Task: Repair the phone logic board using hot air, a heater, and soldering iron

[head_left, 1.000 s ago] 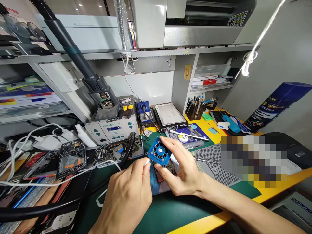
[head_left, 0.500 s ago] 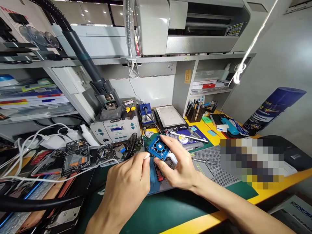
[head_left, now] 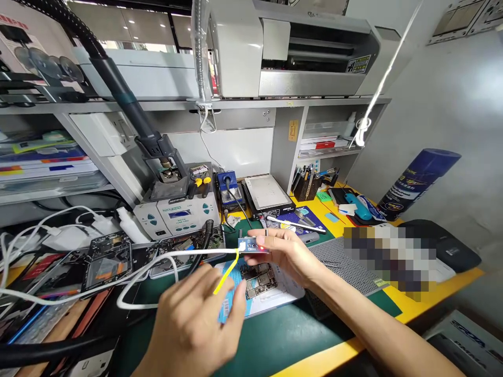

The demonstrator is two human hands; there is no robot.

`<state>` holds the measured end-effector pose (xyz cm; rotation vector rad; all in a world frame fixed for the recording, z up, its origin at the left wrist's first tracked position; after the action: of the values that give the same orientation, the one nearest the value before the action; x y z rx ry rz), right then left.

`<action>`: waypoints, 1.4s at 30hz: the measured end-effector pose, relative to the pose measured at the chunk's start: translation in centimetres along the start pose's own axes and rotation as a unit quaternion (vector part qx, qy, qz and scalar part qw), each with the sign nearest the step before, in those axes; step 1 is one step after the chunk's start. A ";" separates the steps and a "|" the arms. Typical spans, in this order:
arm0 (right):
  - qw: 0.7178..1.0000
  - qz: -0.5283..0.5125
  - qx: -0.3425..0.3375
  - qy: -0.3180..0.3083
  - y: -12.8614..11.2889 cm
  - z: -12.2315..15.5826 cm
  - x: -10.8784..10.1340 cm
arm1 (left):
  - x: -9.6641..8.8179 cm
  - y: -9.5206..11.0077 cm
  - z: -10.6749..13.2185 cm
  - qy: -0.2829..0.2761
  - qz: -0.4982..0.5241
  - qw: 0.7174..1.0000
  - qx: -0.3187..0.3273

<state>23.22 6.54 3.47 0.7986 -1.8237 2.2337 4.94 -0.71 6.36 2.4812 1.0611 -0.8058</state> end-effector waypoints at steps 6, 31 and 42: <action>0.995 -0.015 0.087 -0.046 -0.3 0.6 0.3 | 1.1 -2.0 0.0 -0.035 0.089 0.978 -0.186; 0.988 0.137 0.025 -0.066 -1.2 2.3 0.6 | 1.5 -2.5 0.3 -0.031 0.081 0.996 -0.031; 0.980 0.199 0.013 -0.022 -1.0 2.2 1.1 | 2.2 -2.2 0.6 -0.025 0.133 0.991 -0.020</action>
<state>23.36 4.46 5.17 0.5250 -2.1386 2.4903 4.41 1.70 4.39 2.4841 0.7014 -0.7520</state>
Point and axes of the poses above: each hand's wrist, its own z-axis away from the middle knuckle, its own x-axis out of the palm, y = z × x, the point moved 2 cm from there along -z, towards the middle knuckle, and after that the axes turned 7 degrees about y, right-handed, at the moved point
